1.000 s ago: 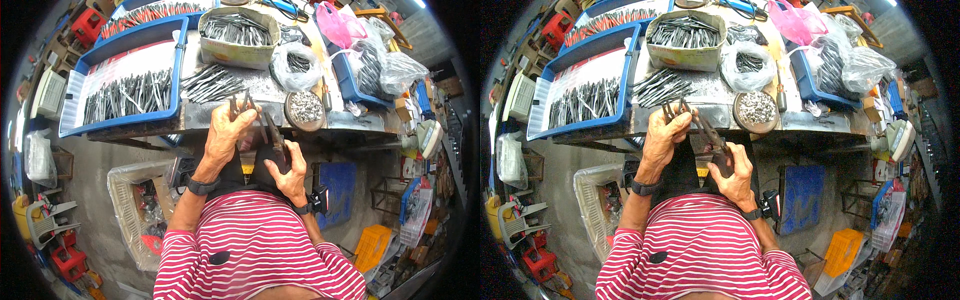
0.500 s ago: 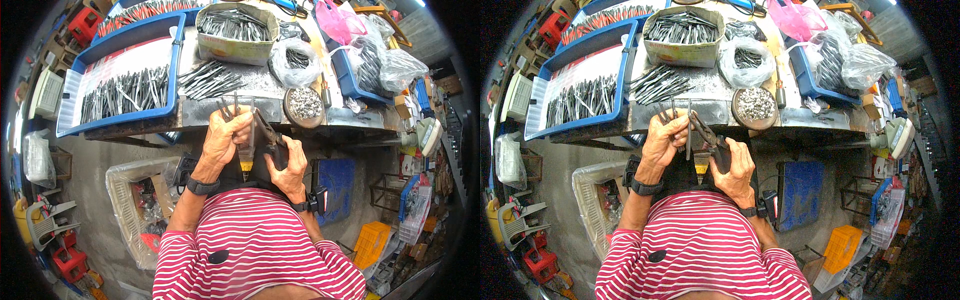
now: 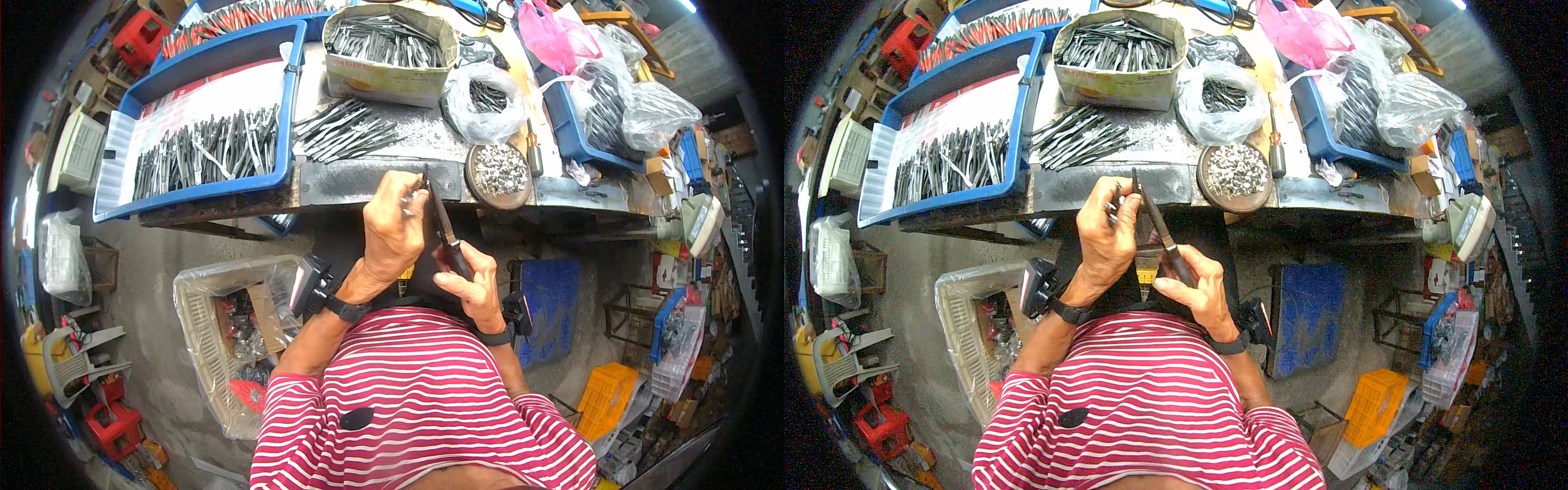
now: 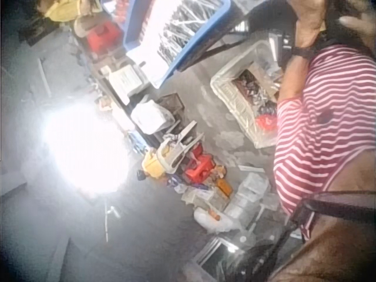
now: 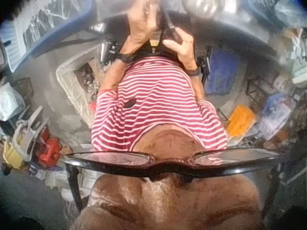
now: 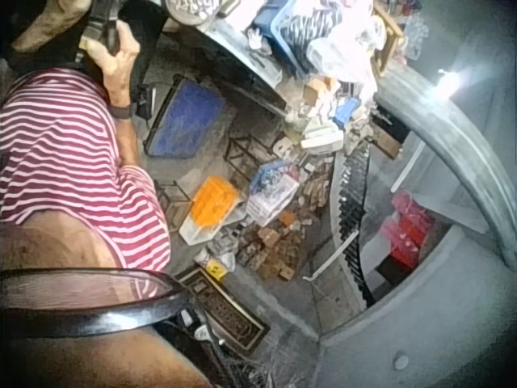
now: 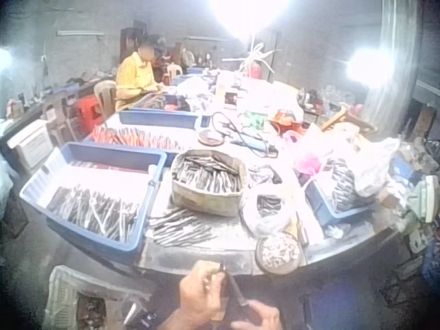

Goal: The person repeatedly picks up thin metal rods from a blue tray, cuts them with pliers, and places the cut pieces back into the tray. The process is continuous and repetitive, with the person handling the rods one at a time.

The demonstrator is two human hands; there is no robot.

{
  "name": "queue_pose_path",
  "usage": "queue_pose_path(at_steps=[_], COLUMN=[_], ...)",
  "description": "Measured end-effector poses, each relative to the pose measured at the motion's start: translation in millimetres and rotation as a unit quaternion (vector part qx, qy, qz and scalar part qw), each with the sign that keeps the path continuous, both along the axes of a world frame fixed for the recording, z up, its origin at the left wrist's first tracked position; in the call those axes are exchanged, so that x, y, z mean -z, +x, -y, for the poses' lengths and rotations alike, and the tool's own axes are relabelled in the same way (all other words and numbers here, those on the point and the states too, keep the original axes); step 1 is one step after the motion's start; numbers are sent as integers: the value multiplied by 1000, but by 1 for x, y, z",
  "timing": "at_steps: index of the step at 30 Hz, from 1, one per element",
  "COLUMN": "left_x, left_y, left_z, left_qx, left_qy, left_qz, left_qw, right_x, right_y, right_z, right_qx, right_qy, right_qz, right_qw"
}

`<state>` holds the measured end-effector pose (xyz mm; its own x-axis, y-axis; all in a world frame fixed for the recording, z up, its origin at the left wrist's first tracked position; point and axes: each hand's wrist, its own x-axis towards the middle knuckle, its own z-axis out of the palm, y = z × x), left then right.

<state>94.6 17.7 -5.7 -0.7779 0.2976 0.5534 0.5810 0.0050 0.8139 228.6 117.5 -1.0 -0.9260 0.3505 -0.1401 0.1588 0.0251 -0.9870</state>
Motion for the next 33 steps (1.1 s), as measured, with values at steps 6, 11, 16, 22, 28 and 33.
queue_pose_path(at_steps=[6,11,16,22,28,33], left_x=[6,1,-16,-20,6,12], left_y=[-12,-14,-31,-94,-109,-107], left_z=[7,6,11,24,20,16], left_qx=[48,54,-16,-143,-147,-151], left_qy=[-107,-87,-38,-215,-316,-378], left_qz=[-258,-189,149,60,-91,-81], left_qw=[959,977,988,964,933,910], right_x=[-2,9,14,11,19,26], right_y=[9,12,9,7,8,8], right_z=[-12,-10,-9,-6,-4,-6], right_qx=[-40,-53,-14,6,17,5], right_qy=[-269,-289,-131,18,65,87], right_qz=[34,18,5,14,3,-5], right_qw=[962,956,991,1000,998,996])
